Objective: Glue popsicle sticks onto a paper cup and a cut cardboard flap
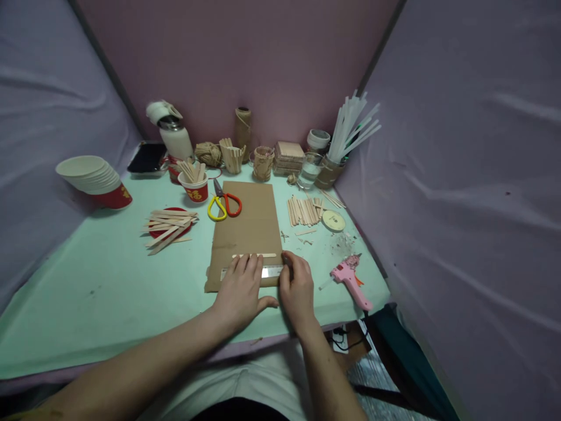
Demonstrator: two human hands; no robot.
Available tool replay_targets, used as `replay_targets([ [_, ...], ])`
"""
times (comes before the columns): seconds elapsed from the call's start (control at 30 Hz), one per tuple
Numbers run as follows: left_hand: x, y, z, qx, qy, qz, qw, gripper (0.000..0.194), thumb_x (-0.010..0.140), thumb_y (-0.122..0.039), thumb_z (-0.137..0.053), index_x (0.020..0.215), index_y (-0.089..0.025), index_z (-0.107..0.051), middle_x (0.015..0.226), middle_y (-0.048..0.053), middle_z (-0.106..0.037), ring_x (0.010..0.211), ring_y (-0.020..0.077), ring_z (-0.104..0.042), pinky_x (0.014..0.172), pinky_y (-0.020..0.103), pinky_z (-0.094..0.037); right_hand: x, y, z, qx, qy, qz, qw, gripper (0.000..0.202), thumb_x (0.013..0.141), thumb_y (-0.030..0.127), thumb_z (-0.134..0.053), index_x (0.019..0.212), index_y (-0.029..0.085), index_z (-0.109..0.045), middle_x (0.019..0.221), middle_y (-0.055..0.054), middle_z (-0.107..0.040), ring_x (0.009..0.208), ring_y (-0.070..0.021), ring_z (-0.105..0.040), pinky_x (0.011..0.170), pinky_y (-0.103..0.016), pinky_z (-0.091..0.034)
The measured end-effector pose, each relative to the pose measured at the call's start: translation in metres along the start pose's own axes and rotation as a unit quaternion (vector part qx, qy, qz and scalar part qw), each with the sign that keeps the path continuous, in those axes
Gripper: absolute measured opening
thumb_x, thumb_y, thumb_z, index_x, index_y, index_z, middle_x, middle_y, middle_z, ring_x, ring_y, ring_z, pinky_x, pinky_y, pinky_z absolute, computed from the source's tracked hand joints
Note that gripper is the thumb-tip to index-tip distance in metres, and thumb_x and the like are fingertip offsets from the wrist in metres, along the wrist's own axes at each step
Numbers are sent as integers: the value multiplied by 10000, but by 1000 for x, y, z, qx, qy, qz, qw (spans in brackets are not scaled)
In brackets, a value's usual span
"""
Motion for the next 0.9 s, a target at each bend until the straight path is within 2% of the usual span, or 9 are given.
replay_targets([
  [0.27,1,0,0,4,0,-2,1000,891,836,-725,-412,1373,-18,-475,1366,211,-524,1272,342,-428,1118,501,-272,-2,-1,-4,-10,10,8,1000,283,903,168,-442,1139,176,-599,1094,-104,-660,1047,-223,-586,923,-430,-490],
  [0.43,0,0,-1,9,-6,0,1000,893,786,-734,-498,1367,-57,-496,1369,201,-528,1277,342,-429,1120,502,-265,9,19,1,-25,22,56,998,291,912,190,-445,1172,189,-577,1115,-107,-650,1073,-231,-578,939,-447,-482],
  [0.63,-1,0,-5,13,-5,7,1000,938,734,-756,-548,1374,-73,-497,1366,190,-533,1290,342,-412,1133,506,-241,56,59,4,-57,49,127,989,256,907,224,-470,1123,203,-605,1079,-95,-682,1031,-234,-616,911,-419,-491],
  [0.77,-1,1,-7,9,-16,13,1000,981,707,-816,-499,1356,-81,-524,1356,187,-537,1287,347,-406,1127,509,-248,90,76,-10,-90,82,170,978,240,895,248,-477,1066,199,-639,1019,-92,-711,977,-240,-645,880,-404,-494],
  [0.9,0,1,-9,4,-8,20,1000,1007,687,-827,-506,1351,-70,-530,1345,191,-544,1279,342,-410,1131,499,-258,116,80,-28,-133,141,173,966,215,898,261,-479,992,194,-661,939,-74,-731,885,-224,-665,795,-352,-490],
])
Point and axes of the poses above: each hand's wrist, its own x-axis towards the middle knuckle, its own z-axis out of the back of the hand, y = z × x, the point moved 9 cm from there along x, towards the middle knuckle
